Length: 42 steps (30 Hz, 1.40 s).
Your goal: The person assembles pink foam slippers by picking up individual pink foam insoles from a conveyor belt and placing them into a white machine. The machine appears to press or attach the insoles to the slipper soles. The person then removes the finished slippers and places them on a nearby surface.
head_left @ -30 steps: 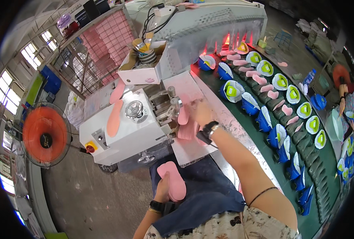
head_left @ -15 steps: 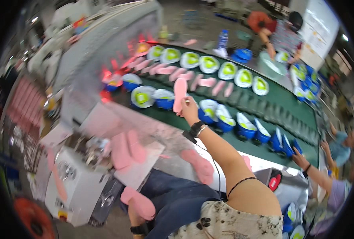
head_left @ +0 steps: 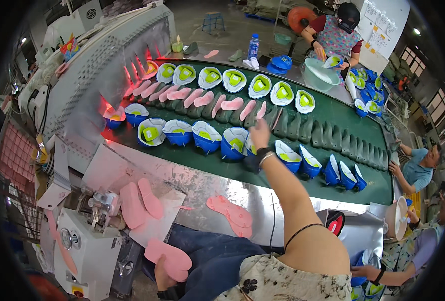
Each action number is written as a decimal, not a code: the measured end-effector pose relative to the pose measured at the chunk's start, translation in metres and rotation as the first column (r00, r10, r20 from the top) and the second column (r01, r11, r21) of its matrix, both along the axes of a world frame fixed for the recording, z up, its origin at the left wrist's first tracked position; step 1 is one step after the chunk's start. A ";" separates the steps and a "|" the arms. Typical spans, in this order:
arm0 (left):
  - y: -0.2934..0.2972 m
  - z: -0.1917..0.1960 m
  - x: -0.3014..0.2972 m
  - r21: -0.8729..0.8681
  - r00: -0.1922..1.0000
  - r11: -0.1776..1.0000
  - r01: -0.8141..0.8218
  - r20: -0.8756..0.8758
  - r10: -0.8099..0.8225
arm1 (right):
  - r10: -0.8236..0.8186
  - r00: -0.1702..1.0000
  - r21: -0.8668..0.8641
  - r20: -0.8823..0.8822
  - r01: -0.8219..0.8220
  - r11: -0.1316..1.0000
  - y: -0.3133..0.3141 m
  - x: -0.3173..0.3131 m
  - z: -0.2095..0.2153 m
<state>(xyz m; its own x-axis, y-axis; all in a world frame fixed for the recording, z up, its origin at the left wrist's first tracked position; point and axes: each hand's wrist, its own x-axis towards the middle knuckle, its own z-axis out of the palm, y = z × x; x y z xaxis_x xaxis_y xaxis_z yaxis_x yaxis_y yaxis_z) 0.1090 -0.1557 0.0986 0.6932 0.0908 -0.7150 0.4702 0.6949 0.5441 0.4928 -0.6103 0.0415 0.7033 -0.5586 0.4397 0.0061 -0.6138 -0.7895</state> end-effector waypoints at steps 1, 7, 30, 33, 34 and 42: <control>0.001 -0.005 -0.001 0.013 1.000 1.000 -0.008 0.022 0.008 | 0.216 0.944 0.094 0.249 -0.245 0.965 0.051 -0.013 0.014; -0.008 0.008 0.006 0.114 0.990 0.993 -0.011 0.144 -0.005 | 0.923 0.024 0.424 -0.384 -0.883 0.200 0.269 -0.223 0.069; 0.024 0.008 -0.065 -0.033 0.979 0.984 -0.175 0.100 0.178 | 0.862 0.479 -0.201 -0.165 -0.872 0.446 0.407 -0.101 0.077; 0.033 -0.011 -0.075 -0.110 0.987 0.988 -0.106 0.107 0.118 | 0.846 0.471 -0.262 -0.249 -0.874 0.409 0.418 -0.091 0.068; 0.030 -0.004 -0.073 0.230 0.983 0.973 0.025 0.172 -0.066 | 0.840 0.501 -0.200 -0.207 -0.862 0.465 0.432 -0.091 0.056; 0.029 0.006 -0.073 0.184 0.963 0.958 -0.219 -0.114 0.243 | 0.800 0.586 0.544 -0.129 -0.633 0.551 0.487 -0.062 0.044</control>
